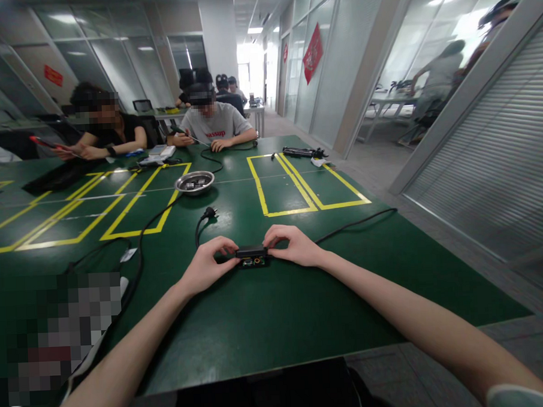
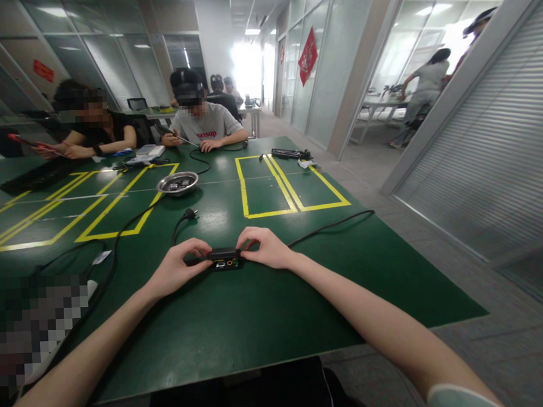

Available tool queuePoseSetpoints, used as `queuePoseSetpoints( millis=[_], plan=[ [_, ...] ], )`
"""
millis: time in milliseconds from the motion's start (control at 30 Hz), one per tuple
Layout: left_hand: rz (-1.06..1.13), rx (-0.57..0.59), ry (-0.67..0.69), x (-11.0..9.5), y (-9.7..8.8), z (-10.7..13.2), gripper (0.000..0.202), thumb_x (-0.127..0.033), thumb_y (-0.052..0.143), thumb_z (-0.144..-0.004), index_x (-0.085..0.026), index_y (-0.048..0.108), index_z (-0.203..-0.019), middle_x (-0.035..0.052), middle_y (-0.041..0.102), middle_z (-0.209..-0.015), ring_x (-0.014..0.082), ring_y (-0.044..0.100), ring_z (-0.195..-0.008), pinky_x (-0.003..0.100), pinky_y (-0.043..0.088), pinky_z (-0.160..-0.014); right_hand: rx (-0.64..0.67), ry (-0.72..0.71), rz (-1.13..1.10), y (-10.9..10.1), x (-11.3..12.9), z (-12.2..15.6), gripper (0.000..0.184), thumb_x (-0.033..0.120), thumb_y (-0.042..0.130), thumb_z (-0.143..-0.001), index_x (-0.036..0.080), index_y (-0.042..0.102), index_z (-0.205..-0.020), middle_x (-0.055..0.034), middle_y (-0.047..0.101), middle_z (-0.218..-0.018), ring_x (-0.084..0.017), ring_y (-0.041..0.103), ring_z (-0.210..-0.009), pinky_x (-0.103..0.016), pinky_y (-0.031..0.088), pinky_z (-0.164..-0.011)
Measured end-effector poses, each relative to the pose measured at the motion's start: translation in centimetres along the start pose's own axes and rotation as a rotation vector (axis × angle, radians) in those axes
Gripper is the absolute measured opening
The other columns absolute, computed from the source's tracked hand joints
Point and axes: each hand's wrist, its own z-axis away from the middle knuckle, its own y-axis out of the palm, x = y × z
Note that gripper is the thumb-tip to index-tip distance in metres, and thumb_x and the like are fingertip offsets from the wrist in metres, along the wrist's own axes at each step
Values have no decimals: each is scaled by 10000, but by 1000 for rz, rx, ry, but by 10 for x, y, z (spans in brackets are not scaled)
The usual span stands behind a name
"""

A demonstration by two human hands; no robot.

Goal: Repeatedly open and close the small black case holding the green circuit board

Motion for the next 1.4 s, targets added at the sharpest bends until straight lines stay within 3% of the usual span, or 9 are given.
queuePoseSetpoints(
  millis=[133,267,467,667,767,1100,1267,1400],
  plan=[
    [8,37,71,-3,-3,0,98,-229,678,-839,-188,676,-929,60,708,-988,197,656,-904,334,550,-811,26,-52,33,-1,2,0,125,139,632,-817,193,729,-873,-59,695,-978,-178,684,-892,-324,599,-789],
    [16,65,124,-6,-5,0,113,-227,713,-809,-190,644,-892,66,691,-1044,206,661,-966,344,541,-862,21,-50,38,1,2,1,104,171,668,-810,194,733,-888,-61,695,-980,-178,679,-876,-317,598,-777],
    [16,101,67,-5,-1,2,129,-230,736,-804,-188,617,-832,88,713,-1176,228,671,-1056,372,531,-933,22,-53,50,3,4,1,110,233,743,-821,187,733,-920,-63,688,-985,-176,670,-863,-309,593,-756],
    [-57,99,5,-5,0,2,330,-225,766,-791,-213,695,-1113,48,749,-1088,211,688,-931,367,551,-889,64,-85,104,1,7,1,163,231,725,-848,190,755,-1003,-79,706,-1049,-191,686,-929,-326,576,-804],
    [-61,115,13,-5,0,1,372,-220,776,-780,-222,698,-1143,45,746,-1098,214,693,-951,369,559,-898,87,-91,132,0,7,1,147,232,728,-854,194,766,-990,-81,728,-1044,-202,699,-949,-356,564,-877],
    [-102,117,77,2,6,-1,264,-175,776,-774,-206,683,-1018,61,757,-1117,241,699,-1048,402,541,-970,126,-42,100,0,5,-2,41,208,740,-836,180,748,-866,-78,740,-1012,-200,710,-927,-355,551,-871],
    [-134,107,87,3,7,-1,250,-198,771,-782,-209,682,-1015,62,758,-1106,245,707,-1042,394,549,-956,116,-7,140,4,5,-4,121,279,762,-863,181,720,-806,-68,738,-956,-200,702,-891,-354,541,-852],
    [-122,98,97,1,7,-2,192,-294,738,-845,-198,689,-1004,77,758,-1091,248,709,-1024,396,551,-945,128,61,184,7,5,-4,138,284,782,-853,175,734,-923,-56,739,-947,-198,683,-875,-339,524,-816]
  ],
)
